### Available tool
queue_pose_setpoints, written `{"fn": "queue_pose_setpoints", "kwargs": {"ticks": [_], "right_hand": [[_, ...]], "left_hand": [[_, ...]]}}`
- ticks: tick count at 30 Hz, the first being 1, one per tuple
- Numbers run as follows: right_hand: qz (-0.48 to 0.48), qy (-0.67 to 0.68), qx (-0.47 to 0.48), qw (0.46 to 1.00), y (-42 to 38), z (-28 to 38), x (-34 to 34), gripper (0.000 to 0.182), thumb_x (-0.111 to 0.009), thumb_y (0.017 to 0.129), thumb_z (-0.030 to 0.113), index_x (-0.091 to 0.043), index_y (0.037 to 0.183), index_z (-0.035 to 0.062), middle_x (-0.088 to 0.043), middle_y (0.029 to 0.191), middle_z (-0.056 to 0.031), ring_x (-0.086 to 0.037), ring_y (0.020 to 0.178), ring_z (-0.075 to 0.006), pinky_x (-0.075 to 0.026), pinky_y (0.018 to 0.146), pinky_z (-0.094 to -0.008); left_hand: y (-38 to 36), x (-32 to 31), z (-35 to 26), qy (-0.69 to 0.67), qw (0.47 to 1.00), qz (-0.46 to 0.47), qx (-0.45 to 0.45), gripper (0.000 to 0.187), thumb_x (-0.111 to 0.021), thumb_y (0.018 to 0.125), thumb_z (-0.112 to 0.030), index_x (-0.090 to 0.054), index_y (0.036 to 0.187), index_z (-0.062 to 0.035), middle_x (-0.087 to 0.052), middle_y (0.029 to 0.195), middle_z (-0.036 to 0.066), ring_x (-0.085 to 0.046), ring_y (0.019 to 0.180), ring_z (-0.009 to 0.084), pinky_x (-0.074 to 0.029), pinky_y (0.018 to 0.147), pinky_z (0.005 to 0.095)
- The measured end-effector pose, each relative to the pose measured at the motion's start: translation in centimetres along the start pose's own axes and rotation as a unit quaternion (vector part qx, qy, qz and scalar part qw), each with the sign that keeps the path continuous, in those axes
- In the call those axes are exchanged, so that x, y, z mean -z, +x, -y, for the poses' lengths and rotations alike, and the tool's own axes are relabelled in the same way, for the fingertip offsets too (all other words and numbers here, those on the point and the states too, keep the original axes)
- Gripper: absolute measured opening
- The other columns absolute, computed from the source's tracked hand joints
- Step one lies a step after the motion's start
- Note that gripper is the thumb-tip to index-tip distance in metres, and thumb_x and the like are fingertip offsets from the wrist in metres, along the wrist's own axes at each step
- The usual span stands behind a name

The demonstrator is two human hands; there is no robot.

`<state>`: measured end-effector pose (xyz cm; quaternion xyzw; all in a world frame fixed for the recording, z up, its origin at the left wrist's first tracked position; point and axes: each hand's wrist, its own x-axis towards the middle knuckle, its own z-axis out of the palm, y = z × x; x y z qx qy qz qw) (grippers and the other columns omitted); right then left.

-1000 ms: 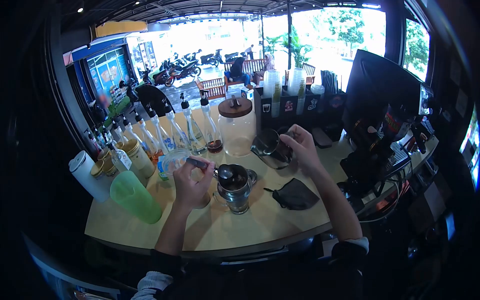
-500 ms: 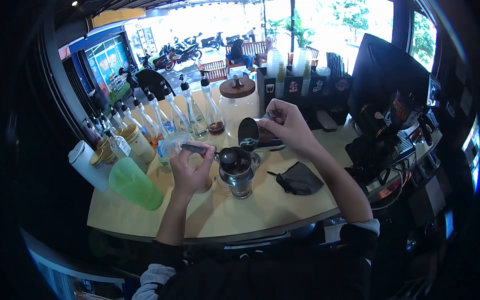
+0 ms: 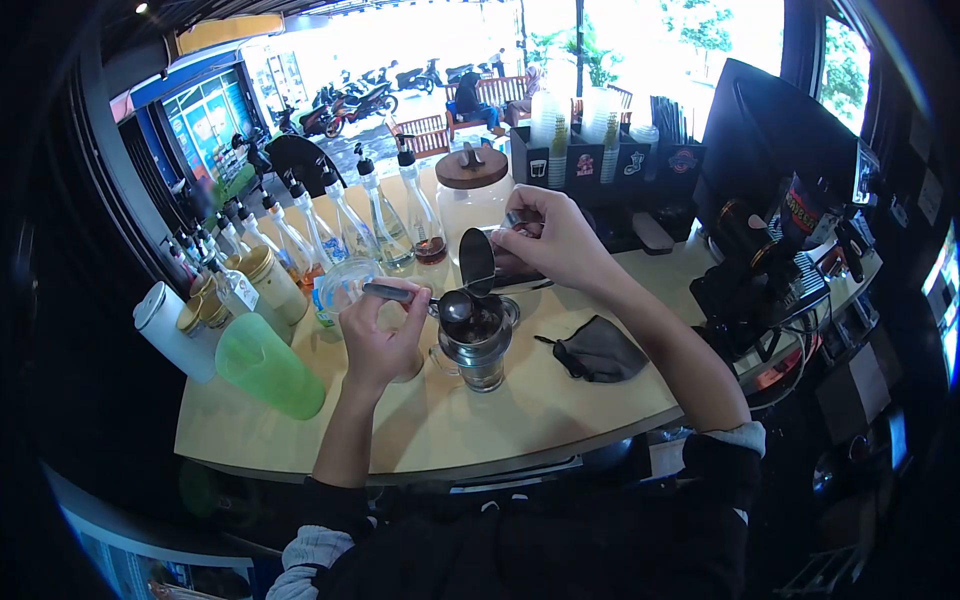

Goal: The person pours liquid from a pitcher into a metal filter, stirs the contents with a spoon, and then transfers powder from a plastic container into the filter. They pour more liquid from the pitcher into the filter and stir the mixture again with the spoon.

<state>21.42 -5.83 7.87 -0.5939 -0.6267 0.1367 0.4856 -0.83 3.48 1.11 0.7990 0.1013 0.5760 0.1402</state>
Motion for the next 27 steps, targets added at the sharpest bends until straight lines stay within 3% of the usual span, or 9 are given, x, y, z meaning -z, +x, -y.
{"fn": "queue_pose_setpoints", "kwargs": {"ticks": [4, 6, 15, 24, 27], "right_hand": [[-0.014, 0.052, -0.013, 0.998, -0.2, 0.4, -0.2, 0.025, -0.068, 0.085, 0.006, -0.044, 0.077, 0.0054, -0.043, 0.069, 0.0069, -0.039, 0.063, 0.004, -0.031, 0.051, -0.0158], [-0.015, 0.034, 0.007, 0.999, -0.2, -0.1, 0.0, 0.021, -0.067, 0.085, 0.008, -0.048, 0.081, 0.0006, -0.049, 0.067, 0.0032, -0.048, 0.065, -0.0001, -0.042, 0.054, -0.0187], [-0.009, 0.073, -0.005, 0.997, -0.4, 1.0, -0.4, 0.02, -0.067, 0.085, 0.006, -0.048, 0.081, -0.0001, -0.053, 0.067, 0.0018, -0.052, 0.067, -0.0005, -0.046, 0.057, -0.0184], [-0.019, 0.016, 0.028, 0.999, 0.2, -0.1, -0.7, 0.022, -0.069, 0.082, 0.008, -0.048, 0.079, 0.0009, -0.039, 0.061, 0.0052, -0.033, 0.058, -0.0012, -0.03, 0.049, -0.0213], [-0.021, -0.008, 0.029, 0.999, 0.2, 0.3, -0.6, 0.022, -0.069, 0.082, 0.008, -0.048, 0.079, 0.001, -0.039, 0.06, 0.0052, -0.034, 0.059, -0.0011, -0.032, 0.049, -0.0214]], "left_hand": [[0.0, 0.0, 0.1, -0.011, 1.0, -0.009, 0.021, 0.008, -0.071, 0.08, -0.006, -0.063, 0.081, -0.0055, -0.064, 0.069, 0.005, -0.062, 0.064, 0.016, -0.048, 0.061, 0.0285], [0.0, 0.0, 0.2, -0.013, 0.999, -0.012, 0.027, 0.008, -0.071, 0.08, -0.006, -0.063, 0.081, -0.0055, -0.064, 0.069, 0.005, -0.062, 0.064, 0.0159, -0.048, 0.061, 0.0285], [0.2, 0.1, 0.7, 0.013, 1.0, -0.004, -0.005, 0.011, -0.073, 0.079, -0.004, -0.063, 0.083, -0.0035, -0.066, 0.072, 0.007, -0.065, 0.062, 0.0129, -0.049, 0.057, 0.0261], [0.1, -0.1, 0.6, 0.001, 1.0, -0.004, 0.009, 0.01, -0.072, 0.079, -0.005, -0.063, 0.082, -0.0048, -0.065, 0.07, 0.006, -0.064, 0.063, 0.0151, -0.048, 0.059, 0.0279], [0.1, -0.1, 0.7, -0.002, 1.0, -0.008, 0.011, 0.009, -0.072, 0.079, -0.004, -0.063, 0.081, -0.0051, -0.065, 0.07, 0.006, -0.064, 0.063, 0.0145, -0.048, 0.059, 0.0279]]}}
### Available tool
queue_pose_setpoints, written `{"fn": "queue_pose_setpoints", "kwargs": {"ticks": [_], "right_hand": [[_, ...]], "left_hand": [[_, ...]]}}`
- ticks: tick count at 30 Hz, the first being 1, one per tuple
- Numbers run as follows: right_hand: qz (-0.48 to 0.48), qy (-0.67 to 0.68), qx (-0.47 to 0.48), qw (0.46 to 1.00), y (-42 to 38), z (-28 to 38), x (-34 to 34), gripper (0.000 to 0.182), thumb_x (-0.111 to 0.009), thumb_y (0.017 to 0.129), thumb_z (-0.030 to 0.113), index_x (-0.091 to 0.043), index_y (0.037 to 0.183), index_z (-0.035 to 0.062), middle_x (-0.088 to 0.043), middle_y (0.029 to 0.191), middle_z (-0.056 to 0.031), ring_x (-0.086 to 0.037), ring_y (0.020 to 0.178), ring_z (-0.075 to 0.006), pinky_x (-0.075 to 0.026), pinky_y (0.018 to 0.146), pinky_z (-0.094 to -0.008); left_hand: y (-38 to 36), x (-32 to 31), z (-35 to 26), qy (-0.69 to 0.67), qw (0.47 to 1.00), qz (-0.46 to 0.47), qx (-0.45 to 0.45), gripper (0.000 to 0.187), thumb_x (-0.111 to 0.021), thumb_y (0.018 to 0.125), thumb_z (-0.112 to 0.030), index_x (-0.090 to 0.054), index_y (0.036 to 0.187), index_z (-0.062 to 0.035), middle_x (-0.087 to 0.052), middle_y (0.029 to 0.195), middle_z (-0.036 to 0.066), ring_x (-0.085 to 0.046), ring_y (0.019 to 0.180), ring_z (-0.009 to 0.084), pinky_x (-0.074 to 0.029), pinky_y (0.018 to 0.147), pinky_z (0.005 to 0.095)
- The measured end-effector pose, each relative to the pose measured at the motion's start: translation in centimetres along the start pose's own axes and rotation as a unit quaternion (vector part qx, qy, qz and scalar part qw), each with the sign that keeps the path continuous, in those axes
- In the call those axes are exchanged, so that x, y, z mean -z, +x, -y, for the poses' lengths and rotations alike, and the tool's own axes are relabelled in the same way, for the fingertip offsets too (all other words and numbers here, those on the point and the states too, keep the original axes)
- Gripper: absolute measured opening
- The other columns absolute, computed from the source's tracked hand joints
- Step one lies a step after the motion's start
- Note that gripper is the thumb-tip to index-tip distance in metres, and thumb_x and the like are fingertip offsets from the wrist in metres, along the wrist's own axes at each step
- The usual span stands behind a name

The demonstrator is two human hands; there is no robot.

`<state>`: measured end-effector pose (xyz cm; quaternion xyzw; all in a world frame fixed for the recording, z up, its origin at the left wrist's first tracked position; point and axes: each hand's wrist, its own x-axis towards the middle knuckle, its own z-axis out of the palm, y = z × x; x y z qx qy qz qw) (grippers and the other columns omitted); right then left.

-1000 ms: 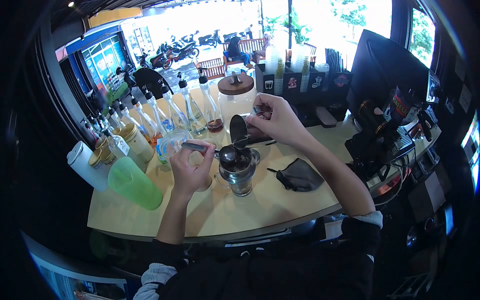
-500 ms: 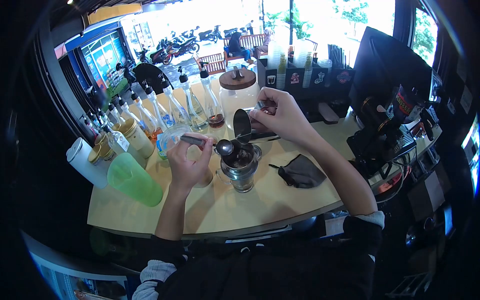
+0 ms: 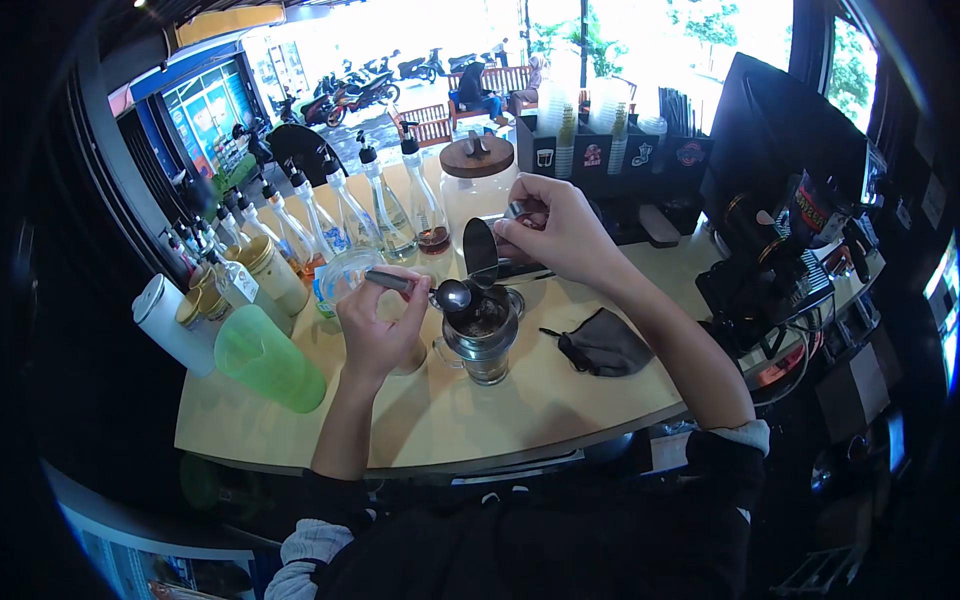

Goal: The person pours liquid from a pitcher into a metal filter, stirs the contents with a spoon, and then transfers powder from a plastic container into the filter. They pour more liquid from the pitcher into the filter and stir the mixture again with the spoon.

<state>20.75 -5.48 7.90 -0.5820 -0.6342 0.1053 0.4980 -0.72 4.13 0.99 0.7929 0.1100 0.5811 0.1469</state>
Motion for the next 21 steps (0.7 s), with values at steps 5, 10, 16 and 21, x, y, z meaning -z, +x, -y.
{"fn": "queue_pose_setpoints", "kwargs": {"ticks": [5, 10, 16, 21], "right_hand": [[-0.002, -0.008, 0.0, 1.0, -0.03, 0.19, -0.07, 0.022, -0.069, 0.082, 0.007, -0.048, 0.079, 0.0012, -0.04, 0.06, 0.005, -0.035, 0.058, -0.0009, -0.032, 0.049, -0.0209], [-0.002, -0.003, -0.007, 1.0, -0.11, 0.5, -0.07, 0.022, -0.069, 0.082, 0.007, -0.048, 0.079, 0.0012, -0.041, 0.06, 0.0045, -0.035, 0.058, -0.0011, -0.032, 0.049, -0.0207], [-0.011, -0.045, 0.009, 0.999, -0.05, 0.4, 0.15, 0.022, -0.069, 0.081, 0.006, -0.047, 0.079, 0.0003, -0.04, 0.059, 0.0034, -0.035, 0.058, -0.0022, -0.032, 0.05, -0.0224], [-0.017, -0.046, 0.015, 0.999, -0.23, 0.75, 0.48, 0.023, -0.068, 0.081, 0.006, -0.047, 0.078, -0.0002, -0.04, 0.06, 0.0029, -0.034, 0.058, -0.0024, -0.032, 0.05, -0.0225]], "left_hand": [[0.11, 0.29, 0.1, 0.025, 1.0, -0.001, -0.018, 0.009, -0.073, 0.079, -0.003, -0.064, 0.082, -0.0042, -0.067, 0.071, 0.006, -0.064, 0.061, 0.0115, -0.048, 0.057, 0.0256], [0.12, 0.25, 0.07, 0.02, 1.0, 0.004, -0.019, 0.01, -0.073, 0.078, -0.003, -0.064, 0.082, -0.0043, -0.067, 0.071, 0.005, -0.064, 0.061, 0.0114, -0.048, 0.055, 0.0251], [0.08, 0.16, -0.25, 0.011, 1.0, 0.001, 0.006, 0.01, -0.071, 0.077, -0.005, -0.062, 0.08, -0.0063, -0.064, 0.066, 0.004, -0.062, 0.062, 0.0168, -0.047, 0.06, 0.0297], [0.16, 0.28, -0.41, 0.012, 1.0, 0.0, 0.005, 0.01, -0.071, 0.077, -0.005, -0.062, 0.079, -0.0061, -0.064, 0.067, 0.004, -0.063, 0.062, 0.017, -0.047, 0.06, 0.0296]]}}
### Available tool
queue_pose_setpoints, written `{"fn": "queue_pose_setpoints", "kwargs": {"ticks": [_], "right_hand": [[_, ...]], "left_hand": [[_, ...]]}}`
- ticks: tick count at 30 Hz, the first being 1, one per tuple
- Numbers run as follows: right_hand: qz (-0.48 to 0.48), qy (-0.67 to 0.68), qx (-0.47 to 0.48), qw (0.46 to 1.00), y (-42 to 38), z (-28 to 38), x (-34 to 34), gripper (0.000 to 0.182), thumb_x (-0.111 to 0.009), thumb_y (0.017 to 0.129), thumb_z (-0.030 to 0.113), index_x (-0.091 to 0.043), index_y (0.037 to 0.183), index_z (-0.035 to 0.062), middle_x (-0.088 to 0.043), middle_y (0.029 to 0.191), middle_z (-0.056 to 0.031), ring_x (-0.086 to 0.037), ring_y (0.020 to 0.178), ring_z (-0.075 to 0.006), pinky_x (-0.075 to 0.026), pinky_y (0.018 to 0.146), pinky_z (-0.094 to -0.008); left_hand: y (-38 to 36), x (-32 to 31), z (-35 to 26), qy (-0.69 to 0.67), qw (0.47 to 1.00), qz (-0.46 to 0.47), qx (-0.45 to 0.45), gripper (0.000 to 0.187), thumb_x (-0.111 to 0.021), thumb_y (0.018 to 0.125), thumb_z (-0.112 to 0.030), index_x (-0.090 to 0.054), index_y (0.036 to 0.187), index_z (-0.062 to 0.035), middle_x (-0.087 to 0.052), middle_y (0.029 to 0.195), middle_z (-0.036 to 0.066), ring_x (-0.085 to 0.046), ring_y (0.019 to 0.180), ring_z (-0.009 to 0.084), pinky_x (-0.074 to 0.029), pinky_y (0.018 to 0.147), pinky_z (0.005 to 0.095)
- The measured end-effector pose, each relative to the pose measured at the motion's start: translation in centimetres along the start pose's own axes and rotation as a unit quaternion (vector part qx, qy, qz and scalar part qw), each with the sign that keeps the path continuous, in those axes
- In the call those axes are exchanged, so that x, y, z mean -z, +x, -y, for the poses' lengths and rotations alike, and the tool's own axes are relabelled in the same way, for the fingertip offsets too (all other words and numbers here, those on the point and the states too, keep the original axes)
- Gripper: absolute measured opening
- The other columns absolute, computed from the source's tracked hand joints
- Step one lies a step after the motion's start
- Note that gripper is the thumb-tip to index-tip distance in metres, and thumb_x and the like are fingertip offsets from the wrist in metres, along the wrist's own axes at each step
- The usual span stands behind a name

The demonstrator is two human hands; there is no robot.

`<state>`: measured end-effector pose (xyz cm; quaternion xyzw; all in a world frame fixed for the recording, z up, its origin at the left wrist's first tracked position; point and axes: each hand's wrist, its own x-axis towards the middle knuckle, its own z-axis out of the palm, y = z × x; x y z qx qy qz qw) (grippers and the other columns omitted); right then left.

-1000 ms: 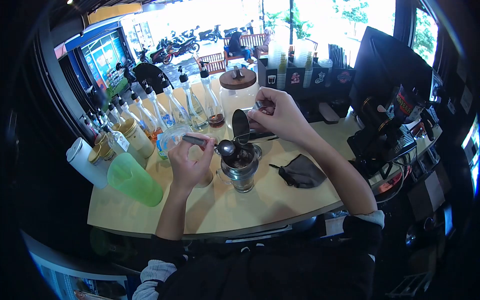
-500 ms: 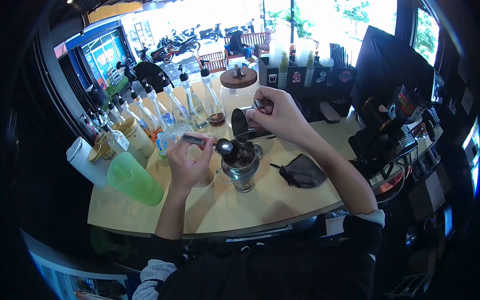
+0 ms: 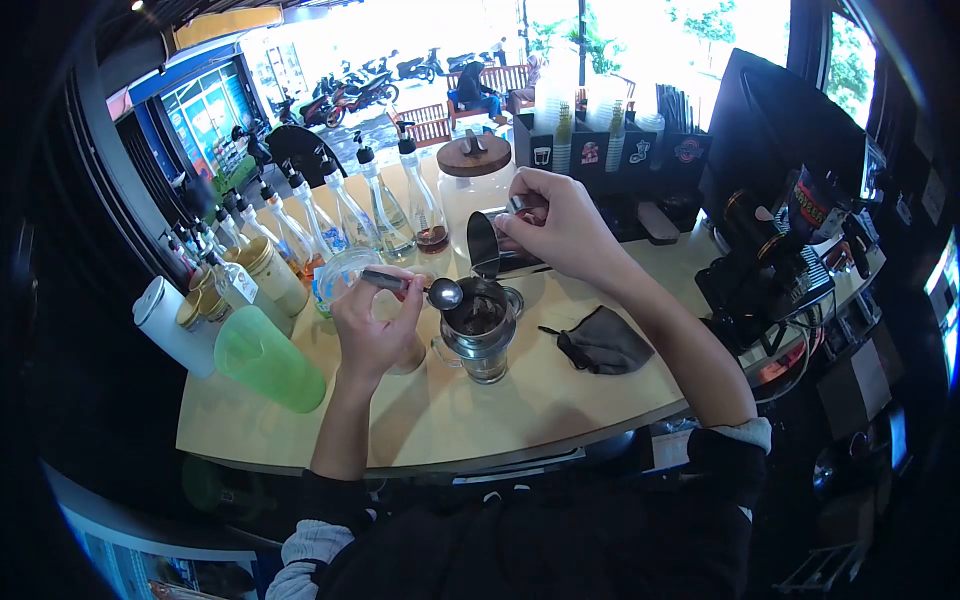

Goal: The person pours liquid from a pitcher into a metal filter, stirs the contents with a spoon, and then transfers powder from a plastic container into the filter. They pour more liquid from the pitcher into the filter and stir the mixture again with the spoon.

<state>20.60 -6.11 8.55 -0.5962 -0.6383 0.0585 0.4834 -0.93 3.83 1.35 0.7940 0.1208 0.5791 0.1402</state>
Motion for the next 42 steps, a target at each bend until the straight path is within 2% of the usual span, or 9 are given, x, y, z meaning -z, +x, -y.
{"fn": "queue_pose_setpoints", "kwargs": {"ticks": [4, 6, 9, 19, 24, 27, 34, 39, 42], "right_hand": [[0.005, 0.0, -0.006, 1.0, -0.4, 0.7, 0.5, 0.021, -0.066, 0.084, 0.004, -0.046, 0.079, -0.0002, -0.042, 0.063, 0.0033, -0.041, 0.06, -0.0008, -0.04, 0.053, -0.0204], [0.013, 0.044, -0.051, 0.998, -0.7, 1.7, 0.7, 0.019, -0.062, 0.086, 0.001, -0.045, 0.08, -0.0001, -0.044, 0.066, 0.0036, -0.051, 0.065, -0.0006, -0.05, 0.059, -0.0187], [0.017, 0.045, -0.05, 0.998, -0.9, 1.7, 1.0, 0.018, -0.06, 0.088, 0.0, -0.044, 0.081, 0.0001, -0.045, 0.067, 0.0037, -0.058, 0.071, -0.0024, -0.055, 0.063, -0.0189], [0.026, 0.051, -0.043, 0.997, -1.1, 2.1, 0.6, 0.017, -0.062, 0.087, 0.002, -0.046, 0.081, -0.0001, -0.047, 0.067, 0.0034, -0.056, 0.068, -0.0016, -0.053, 0.06, -0.0181], [0.018, -0.012, 0.001, 1.0, -0.6, 0.9, -0.1, 0.017, -0.066, 0.083, 0.004, -0.05, 0.081, -0.0011, -0.047, 0.061, 0.0033, -0.046, 0.061, 0.0002, -0.04, 0.051, -0.0189], [0.012, 0.016, 0.0, 1.0, -0.5, 1.3, -0.6, 0.019, -0.067, 0.082, 0.005, -0.05, 0.081, -0.0014, -0.047, 0.06, 0.003, -0.044, 0.06, 0.0005, -0.036, 0.05, -0.0197], [0.004, 0.047, -0.024, 0.999, -0.4, 1.8, -0.8, 0.02, -0.067, 0.082, 0.004, -0.048, 0.08, -0.0021, -0.051, 0.062, 0.0013, -0.047, 0.061, 0.0007, -0.041, 0.052, -0.0205], [0.004, 0.037, -0.036, 0.999, -0.4, 0.7, -0.5, 0.02, -0.065, 0.083, 0.002, -0.046, 0.08, -0.003, -0.052, 0.064, 0.0002, -0.06, 0.071, -0.0032, -0.05, 0.059, -0.0205], [-0.003, 0.072, -0.046, 0.996, -0.7, 1.3, -0.2, 0.02, -0.064, 0.084, 0.001, -0.045, 0.08, -0.0031, -0.05, 0.064, 0.0011, -0.056, 0.068, -0.0022, -0.053, 0.061, -0.0216]], "left_hand": [[0.0, 0.1, -0.1, 0.001, 1.0, 0.001, 0.002, 0.01, -0.071, 0.078, -0.004, -0.062, 0.08, -0.0057, -0.065, 0.068, 0.005, -0.063, 0.063, 0.0167, -0.048, 0.06, 0.0293], [0.0, 0.3, -0.4, 0.009, 1.0, 0.002, -0.001, 0.01, -0.071, 0.078, -0.005, -0.062, 0.081, -0.0055, -0.065, 0.068, 0.005, -0.063, 0.063, 0.0166, -0.048, 0.06, 0.0292], [0.0, 0.3, -0.3, 0.014, 1.0, 0.0, -0.004, 0.01, -0.071, 0.079, -0.005, -0.062, 0.081, -0.0053, -0.065, 0.068, 0.005, -0.063, 0.063, 0.0166, -0.048, 0.059, 0.0292], [-0.2, 0.2, -0.4, 0.007, 1.0, 0.001, 0.006, 0.01, -0.071, 0.078, -0.004, -0.061, 0.08, -0.0053, -0.064, 0.066, 0.005, -0.063, 0.062, 0.017, -0.048, 0.059, 0.0295], [-0.3, 0.0, -0.4, 0.0, 1.0, 0.001, 0.001, 0.011, -0.071, 0.077, -0.004, -0.061, 0.08, -0.0055, -0.064, 0.066, 0.005, -0.063, 0.062, 0.017, -0.048, 0.06, 0.0299], [-0.2, 0.1, -0.5, 0.002, 1.0, 0.006, -0.001, 0.011, -0.071, 0.077, -0.004, -0.061, 0.081, -0.0057, -0.064, 0.066, 0.005, -0.063, 0.063, 0.0173, -0.048, 0.06, 0.0302], [-0.3, 0.0, -0.5, 0.009, 1.0, 0.01, 0.001, 0.012, -0.071, 0.077, -0.004, -0.06, 0.08, -0.006, -0.064, 0.066, 0.004, -0.064, 0.064, 0.0179, -0.048, 0.061, 0.0309], [-0.4, -0.1, -0.4, 0.012, 1.0, 0.011, -0.01, 0.012, -0.071, 0.077, -0.005, -0.06, 0.081, -0.0064, -0.063, 0.066, 0.004, -0.063, 0.064, 0.0182, -0.048, 0.062, 0.0313], [-0.4, -0.1, -0.3, 0.017, 1.0, 0.013, -0.014, 0.012, -0.071, 0.077, -0.006, -0.06, 0.081, -0.0069, -0.063, 0.067, 0.003, -0.063, 0.064, 0.0184, -0.048, 0.062, 0.0314]]}}
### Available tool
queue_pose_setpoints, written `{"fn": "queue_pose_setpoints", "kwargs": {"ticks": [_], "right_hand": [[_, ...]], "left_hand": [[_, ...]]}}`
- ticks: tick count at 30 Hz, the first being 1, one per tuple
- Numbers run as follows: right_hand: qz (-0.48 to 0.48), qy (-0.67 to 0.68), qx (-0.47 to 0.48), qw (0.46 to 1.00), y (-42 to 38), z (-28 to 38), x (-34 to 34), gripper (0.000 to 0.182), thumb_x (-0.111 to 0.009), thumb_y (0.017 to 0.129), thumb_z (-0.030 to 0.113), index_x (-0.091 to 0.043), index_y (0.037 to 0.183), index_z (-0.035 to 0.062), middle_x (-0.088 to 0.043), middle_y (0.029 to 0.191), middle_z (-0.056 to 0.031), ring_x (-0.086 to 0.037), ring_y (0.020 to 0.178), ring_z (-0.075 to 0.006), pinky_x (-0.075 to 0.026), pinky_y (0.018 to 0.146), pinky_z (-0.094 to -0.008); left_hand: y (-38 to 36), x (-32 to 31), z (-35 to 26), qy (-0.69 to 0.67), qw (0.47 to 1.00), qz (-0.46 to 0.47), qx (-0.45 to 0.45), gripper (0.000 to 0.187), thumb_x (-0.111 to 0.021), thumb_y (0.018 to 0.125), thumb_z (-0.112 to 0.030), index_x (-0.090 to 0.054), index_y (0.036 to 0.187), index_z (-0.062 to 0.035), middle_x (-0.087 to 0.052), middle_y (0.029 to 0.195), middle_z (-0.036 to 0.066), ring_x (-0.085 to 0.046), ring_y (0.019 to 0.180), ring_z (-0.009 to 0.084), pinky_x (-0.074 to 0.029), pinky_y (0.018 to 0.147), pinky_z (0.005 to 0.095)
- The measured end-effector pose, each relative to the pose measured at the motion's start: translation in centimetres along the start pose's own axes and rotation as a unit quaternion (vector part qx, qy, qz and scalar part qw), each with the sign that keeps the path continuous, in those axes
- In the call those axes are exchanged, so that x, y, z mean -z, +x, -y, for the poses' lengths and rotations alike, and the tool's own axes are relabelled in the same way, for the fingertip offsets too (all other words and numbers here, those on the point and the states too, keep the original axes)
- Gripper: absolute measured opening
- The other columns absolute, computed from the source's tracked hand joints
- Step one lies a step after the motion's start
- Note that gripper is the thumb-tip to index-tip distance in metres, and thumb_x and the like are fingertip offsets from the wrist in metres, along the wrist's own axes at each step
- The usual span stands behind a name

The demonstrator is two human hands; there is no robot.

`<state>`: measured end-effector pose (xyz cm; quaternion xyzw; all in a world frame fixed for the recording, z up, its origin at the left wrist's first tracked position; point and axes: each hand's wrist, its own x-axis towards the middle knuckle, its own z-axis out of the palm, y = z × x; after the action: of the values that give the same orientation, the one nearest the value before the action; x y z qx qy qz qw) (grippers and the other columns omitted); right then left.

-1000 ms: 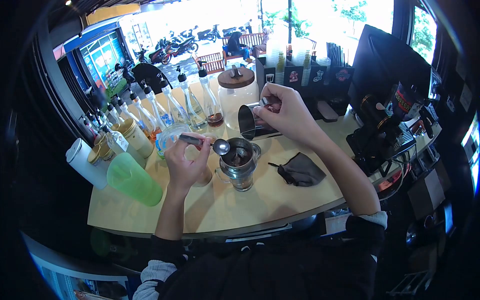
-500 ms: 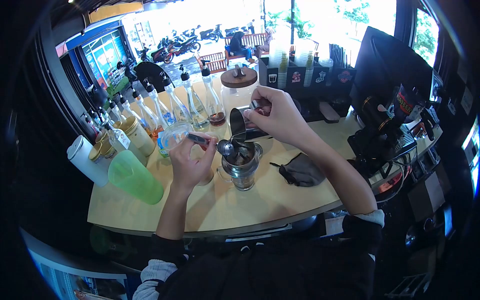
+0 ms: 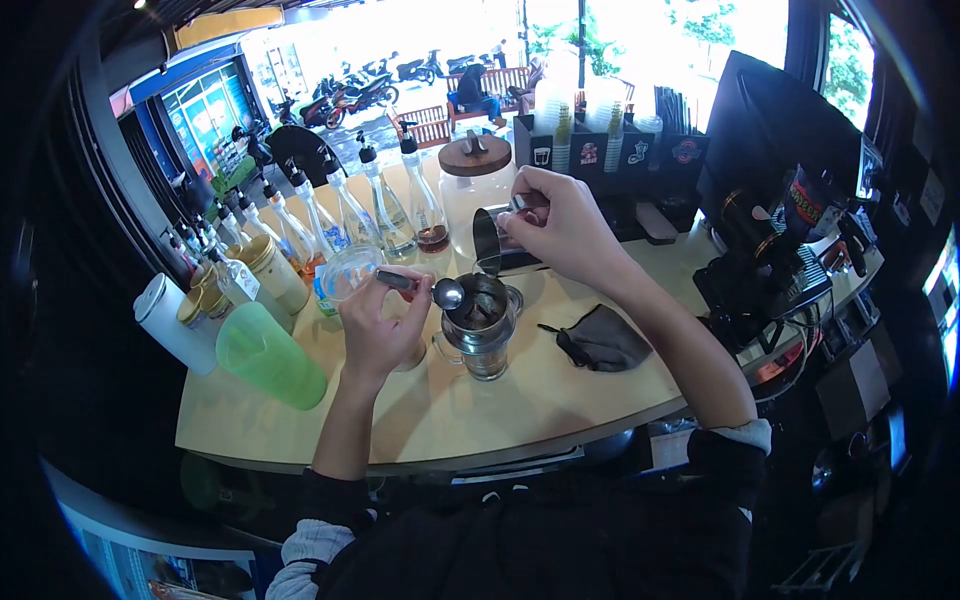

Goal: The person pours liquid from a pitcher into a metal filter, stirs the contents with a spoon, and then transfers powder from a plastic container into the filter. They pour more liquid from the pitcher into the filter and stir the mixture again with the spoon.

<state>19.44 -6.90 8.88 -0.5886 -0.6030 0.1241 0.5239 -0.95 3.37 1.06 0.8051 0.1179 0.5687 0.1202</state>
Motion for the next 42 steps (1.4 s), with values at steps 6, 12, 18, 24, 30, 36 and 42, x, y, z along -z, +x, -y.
{"fn": "queue_pose_setpoints", "kwargs": {"ticks": [6, 12, 18, 24, 30, 36, 42], "right_hand": [[0.001, 0.013, -0.019, 1.0, -0.8, 0.5, 1.0, 0.021, -0.062, 0.086, 0.0, -0.042, 0.079, -0.0013, -0.047, 0.063, 0.0024, -0.047, 0.064, 0.0004, -0.055, 0.063, -0.0221], [0.004, -0.015, -0.024, 1.0, -1.7, 1.0, 1.8, 0.021, -0.061, 0.087, 0.001, -0.042, 0.078, 0.0001, -0.04, 0.063, 0.0046, -0.04, 0.062, 0.0009, -0.055, 0.063, -0.0219], [0.011, -0.039, 0.001, 0.999, -2.2, 1.2, 2.1, 0.021, -0.062, 0.087, 0.001, -0.042, 0.079, 0.0005, -0.042, 0.063, 0.0043, -0.042, 0.062, 0.0012, -0.054, 0.061, -0.0205], [0.012, -0.04, 0.011, 0.999, -2.2, 1.8, 1.6, 0.02, -0.062, 0.087, 0.001, -0.043, 0.079, -0.0004, -0.043, 0.061, 0.0043, -0.047, 0.062, 0.0009, -0.053, 0.059, -0.0198], [0.018, -0.015, 0.014, 1.0, -1.5, 1.6, 0.7, 0.019, -0.062, 0.086, 0.001, -0.044, 0.079, -0.0015, -0.046, 0.061, 0.0032, -0.051, 0.062, -0.0002, -0.053, 0.058, -0.02], [0.013, 0.017, 0.016, 1.0, -0.9, 1.8, -0.2, 0.018, -0.064, 0.085, 0.001, -0.046, 0.082, -0.0026, -0.052, 0.067, -0.0004, -0.057, 0.067, -0.002, -0.053, 0.058, -0.021], [0.022, -0.001, 0.029, 0.999, -0.7, 1.8, -0.3, 0.019, -0.064, 0.083, 0.002, -0.046, 0.083, -0.0035, -0.055, 0.07, -0.0018, -0.062, 0.073, -0.0041, -0.049, 0.059, -0.0206]], "left_hand": [[-0.1, 0.0, 0.1, 0.011, 1.0, 0.003, -0.007, 0.012, -0.071, 0.078, -0.006, -0.06, 0.082, -0.0074, -0.062, 0.067, 0.003, -0.063, 0.063, 0.0187, -0.047, 0.062, 0.0318], [-0.1, 0.0, 0.0, 0.005, 1.0, 0.003, -0.004, 0.011, -0.071, 0.078, -0.007, -0.06, 0.081, -0.0068, -0.062, 0.067, 0.004, -0.062, 0.064, 0.019, -0.047, 0.062, 0.0324], [-0.2, -0.2, 0.2, 0.002, 1.0, 0.004, -0.006, 0.012, -0.071, 0.078, -0.007, -0.06, 0.08, -0.0064, -0.062, 0.068, 0.004, -0.062, 0.064, 0.0185, -0.047, 0.062, 0.0322], [-0.3, -0.3, 0.1, 0.0, 1.0, 0.007, -0.002, 0.011, -0.071, 0.078, -0.007, -0.06, 0.08, -0.0067, -0.061, 0.067, 0.003, -0.061, 0.064, 0.0181, -0.047, 0.062, 0.0317], [-0.4, -0.5, 0.1, 0.004, 1.0, 0.009, -0.003, 0.011, -0.071, 0.078, -0.007, -0.06, 0.081, -0.0065, -0.061, 0.066, 0.003, -0.061, 0.064, 0.0182, -0.047, 0.061, 0.0316], [-0.4, -0.5, -0.2, 0.005, 1.0, 0.014, -0.008, 0.012, -0.072, 0.079, -0.008, -0.061, 0.082, -0.0062, -0.061, 0.068, 0.003, -0.061, 0.065, 0.0189, -0.047, 0.063, 0.0322], [-0.4, -0.4, -0.1, 0.017, 0.999, 0.029, -0.032, 0.012, -0.072, 0.079, -0.009, -0.061, 0.084, -0.0064, -0.061, 0.069, 0.004, -0.06, 0.068, 0.0198, -0.047, 0.065, 0.0325]]}}
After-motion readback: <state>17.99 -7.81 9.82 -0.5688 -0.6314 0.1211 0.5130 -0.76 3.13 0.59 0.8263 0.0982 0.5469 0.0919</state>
